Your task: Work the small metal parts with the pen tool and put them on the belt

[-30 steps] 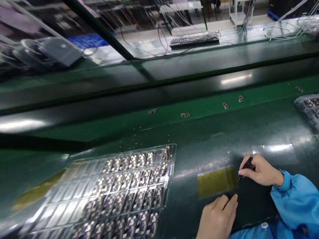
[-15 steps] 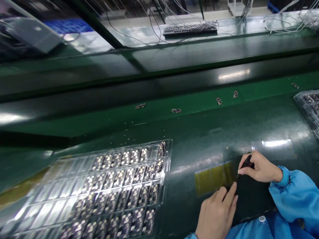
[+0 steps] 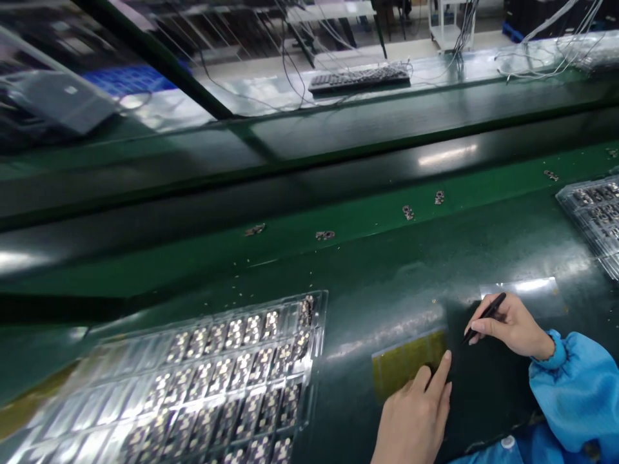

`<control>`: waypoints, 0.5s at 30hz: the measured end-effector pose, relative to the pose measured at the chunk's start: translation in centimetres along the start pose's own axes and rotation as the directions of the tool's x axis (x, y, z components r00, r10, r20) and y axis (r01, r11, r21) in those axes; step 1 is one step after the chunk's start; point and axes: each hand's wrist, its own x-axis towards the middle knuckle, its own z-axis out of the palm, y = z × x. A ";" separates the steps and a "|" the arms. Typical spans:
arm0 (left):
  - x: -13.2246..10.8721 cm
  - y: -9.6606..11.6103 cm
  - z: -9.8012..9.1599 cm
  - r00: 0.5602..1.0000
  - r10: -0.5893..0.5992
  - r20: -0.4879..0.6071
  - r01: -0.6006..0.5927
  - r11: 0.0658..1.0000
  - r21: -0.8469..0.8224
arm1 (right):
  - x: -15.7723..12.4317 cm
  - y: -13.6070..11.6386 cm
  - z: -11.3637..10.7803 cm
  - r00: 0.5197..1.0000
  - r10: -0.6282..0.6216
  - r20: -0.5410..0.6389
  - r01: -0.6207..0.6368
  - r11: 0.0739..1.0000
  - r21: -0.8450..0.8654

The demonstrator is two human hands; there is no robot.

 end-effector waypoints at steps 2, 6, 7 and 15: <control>0.7 -1.2 -1.4 0.998 -0.024 0.063 0.034 0.986 -0.165 | 0.3 0.2 0.0 0.999 -0.018 -0.049 0.020 0.999 0.046; 6.1 -5.1 -4.8 0.973 -0.224 0.049 0.223 0.880 -0.419 | 1.2 0.9 -0.1 0.995 -0.064 -0.072 0.072 0.991 0.112; 8.2 -6.3 -5.7 0.953 -0.302 0.020 0.278 0.845 -0.456 | 1.5 1.1 -0.1 0.995 -0.071 -0.077 0.080 0.988 0.129; 23.6 -11.2 -11.5 0.786 -0.589 -0.186 0.496 0.782 -0.378 | 3.5 1.1 0.7 0.990 -0.012 -0.144 0.057 0.948 0.313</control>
